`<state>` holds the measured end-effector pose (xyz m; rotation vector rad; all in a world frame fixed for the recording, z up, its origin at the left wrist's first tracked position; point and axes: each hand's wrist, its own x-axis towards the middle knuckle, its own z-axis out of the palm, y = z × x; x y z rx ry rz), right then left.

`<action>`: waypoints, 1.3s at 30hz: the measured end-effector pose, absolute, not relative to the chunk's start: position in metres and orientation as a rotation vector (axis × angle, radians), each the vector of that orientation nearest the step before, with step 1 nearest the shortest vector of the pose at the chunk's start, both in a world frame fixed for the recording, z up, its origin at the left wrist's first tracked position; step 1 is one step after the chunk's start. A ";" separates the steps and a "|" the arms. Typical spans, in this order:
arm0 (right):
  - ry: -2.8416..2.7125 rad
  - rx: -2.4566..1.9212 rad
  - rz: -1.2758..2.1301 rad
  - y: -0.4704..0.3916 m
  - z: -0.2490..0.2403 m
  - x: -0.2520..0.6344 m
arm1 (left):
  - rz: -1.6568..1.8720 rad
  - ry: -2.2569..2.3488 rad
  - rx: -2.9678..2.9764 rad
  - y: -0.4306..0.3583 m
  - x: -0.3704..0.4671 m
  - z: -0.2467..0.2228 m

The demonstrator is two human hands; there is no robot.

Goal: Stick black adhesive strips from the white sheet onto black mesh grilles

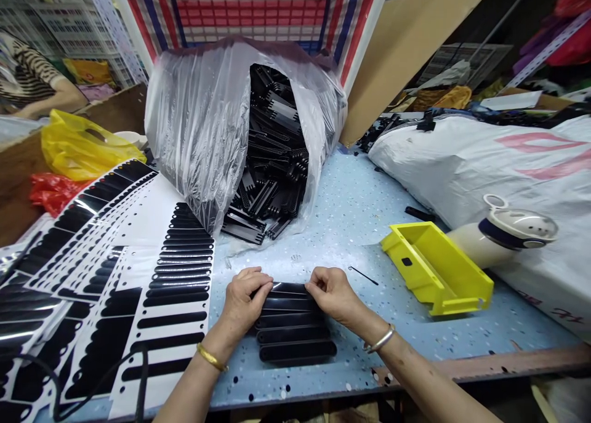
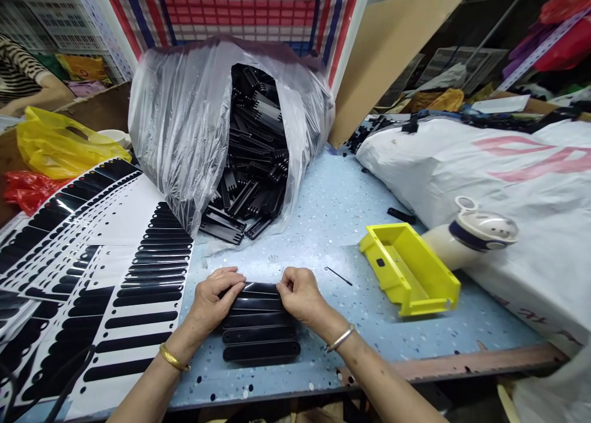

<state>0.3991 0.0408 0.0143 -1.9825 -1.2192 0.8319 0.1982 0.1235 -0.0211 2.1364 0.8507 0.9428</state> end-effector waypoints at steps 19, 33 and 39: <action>-1.233 -2.005 0.869 0.042 0.016 0.401 | 0.909 0.860 2.123 0.123 0.198 -0.017; -1.250 -1.995 0.851 0.042 0.018 0.401 | 0.871 0.912 2.086 0.122 0.199 -0.019; -1.282 -1.980 0.884 0.042 0.024 0.402 | 0.867 0.948 2.042 0.121 0.201 -0.021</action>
